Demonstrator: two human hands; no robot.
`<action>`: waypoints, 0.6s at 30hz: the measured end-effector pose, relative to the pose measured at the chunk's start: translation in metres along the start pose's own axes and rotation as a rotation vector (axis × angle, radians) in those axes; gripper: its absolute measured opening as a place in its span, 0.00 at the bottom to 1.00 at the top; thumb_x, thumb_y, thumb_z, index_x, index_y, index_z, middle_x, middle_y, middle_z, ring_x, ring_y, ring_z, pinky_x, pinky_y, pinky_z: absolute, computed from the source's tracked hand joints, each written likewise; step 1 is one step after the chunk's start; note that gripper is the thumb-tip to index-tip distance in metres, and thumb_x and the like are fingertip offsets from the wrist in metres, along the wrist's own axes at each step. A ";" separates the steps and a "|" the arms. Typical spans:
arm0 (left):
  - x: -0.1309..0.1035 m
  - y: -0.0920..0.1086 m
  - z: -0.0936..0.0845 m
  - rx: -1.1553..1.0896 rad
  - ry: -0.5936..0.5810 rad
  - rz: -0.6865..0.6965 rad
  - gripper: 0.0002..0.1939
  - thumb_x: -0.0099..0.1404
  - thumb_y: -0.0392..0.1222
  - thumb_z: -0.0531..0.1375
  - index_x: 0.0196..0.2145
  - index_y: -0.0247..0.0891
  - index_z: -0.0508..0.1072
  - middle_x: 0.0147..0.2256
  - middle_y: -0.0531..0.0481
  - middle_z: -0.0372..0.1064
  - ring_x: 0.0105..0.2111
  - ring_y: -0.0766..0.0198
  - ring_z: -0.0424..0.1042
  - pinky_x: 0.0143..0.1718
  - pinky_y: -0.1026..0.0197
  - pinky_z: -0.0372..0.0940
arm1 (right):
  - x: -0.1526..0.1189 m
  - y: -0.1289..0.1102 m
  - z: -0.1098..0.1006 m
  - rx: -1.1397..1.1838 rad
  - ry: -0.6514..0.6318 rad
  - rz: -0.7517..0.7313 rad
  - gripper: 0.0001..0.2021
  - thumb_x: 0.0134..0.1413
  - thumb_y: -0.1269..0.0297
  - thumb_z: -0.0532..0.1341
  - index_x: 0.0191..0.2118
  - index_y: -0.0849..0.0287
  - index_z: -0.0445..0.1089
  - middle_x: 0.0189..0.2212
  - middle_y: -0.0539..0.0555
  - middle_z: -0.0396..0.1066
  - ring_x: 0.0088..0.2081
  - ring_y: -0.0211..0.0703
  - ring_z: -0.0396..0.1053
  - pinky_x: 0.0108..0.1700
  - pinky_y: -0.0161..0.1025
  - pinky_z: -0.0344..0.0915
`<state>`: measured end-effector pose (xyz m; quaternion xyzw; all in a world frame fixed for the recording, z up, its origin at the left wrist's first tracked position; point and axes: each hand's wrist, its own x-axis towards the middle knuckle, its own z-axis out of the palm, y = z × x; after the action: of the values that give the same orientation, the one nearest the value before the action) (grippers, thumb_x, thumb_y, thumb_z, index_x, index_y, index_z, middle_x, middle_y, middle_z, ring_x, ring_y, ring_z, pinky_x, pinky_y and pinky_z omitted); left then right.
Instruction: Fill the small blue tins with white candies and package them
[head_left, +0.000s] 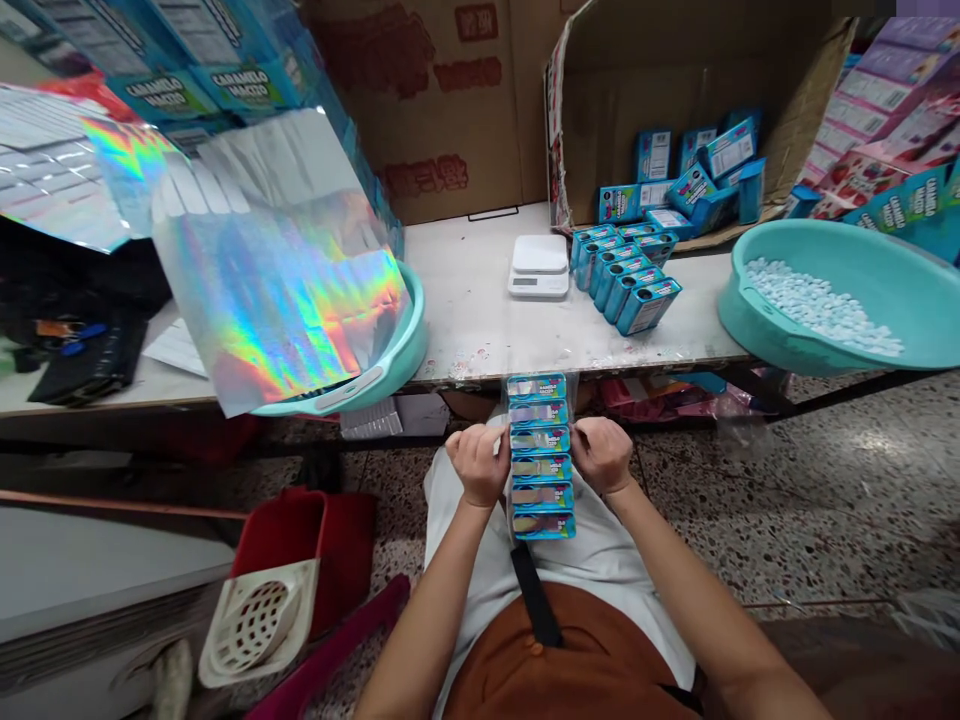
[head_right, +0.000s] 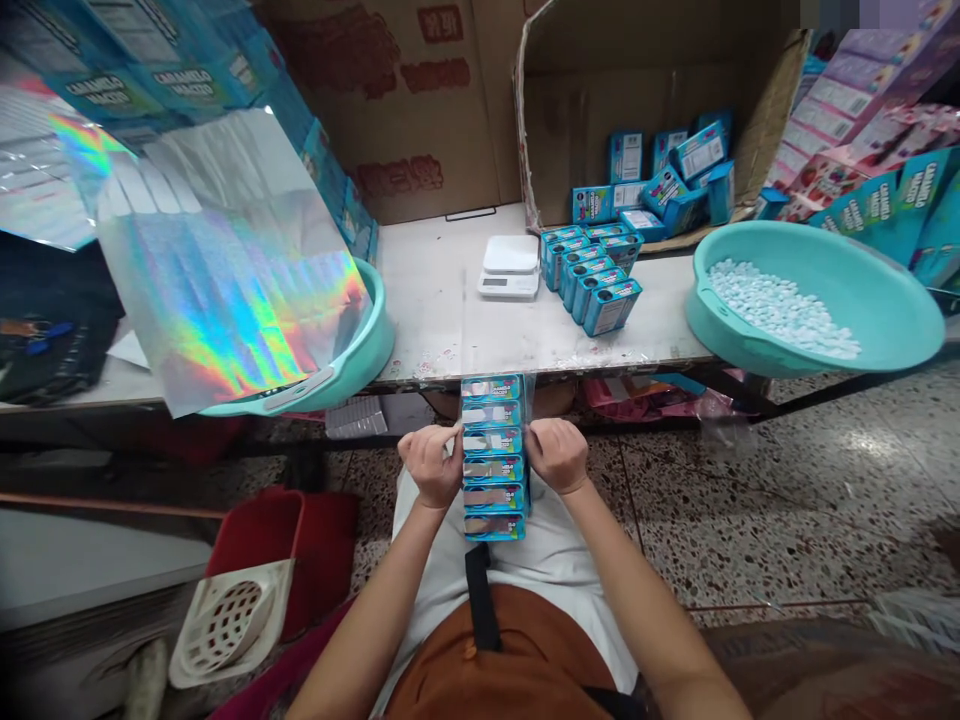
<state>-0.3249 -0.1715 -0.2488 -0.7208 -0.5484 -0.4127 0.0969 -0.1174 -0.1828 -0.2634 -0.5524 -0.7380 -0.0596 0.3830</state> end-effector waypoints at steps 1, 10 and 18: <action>0.001 -0.002 0.005 -0.008 0.016 -0.023 0.04 0.64 0.40 0.56 0.32 0.39 0.69 0.29 0.48 0.73 0.34 0.61 0.71 0.42 0.56 0.54 | 0.003 0.001 0.003 0.002 0.004 0.030 0.10 0.60 0.63 0.53 0.31 0.58 0.68 0.27 0.55 0.71 0.30 0.41 0.66 0.36 0.37 0.58; 0.019 -0.005 0.036 0.064 -0.327 -0.268 0.09 0.66 0.40 0.49 0.32 0.39 0.66 0.33 0.46 0.68 0.37 0.57 0.65 0.41 0.56 0.53 | 0.021 0.008 0.043 0.066 -0.139 0.495 0.19 0.64 0.55 0.46 0.30 0.58 0.68 0.27 0.52 0.68 0.28 0.37 0.63 0.28 0.33 0.51; 0.010 -0.004 0.030 0.098 -0.474 -0.201 0.13 0.66 0.36 0.48 0.25 0.40 0.65 0.26 0.49 0.67 0.31 0.59 0.63 0.39 0.56 0.52 | 0.005 0.010 0.047 0.120 -0.233 0.387 0.27 0.65 0.57 0.39 0.23 0.58 0.67 0.21 0.51 0.66 0.25 0.37 0.62 0.27 0.33 0.52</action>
<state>-0.3128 -0.1451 -0.2620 -0.7337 -0.6441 -0.2125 -0.0410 -0.1329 -0.1512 -0.2965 -0.6630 -0.6597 0.1233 0.3317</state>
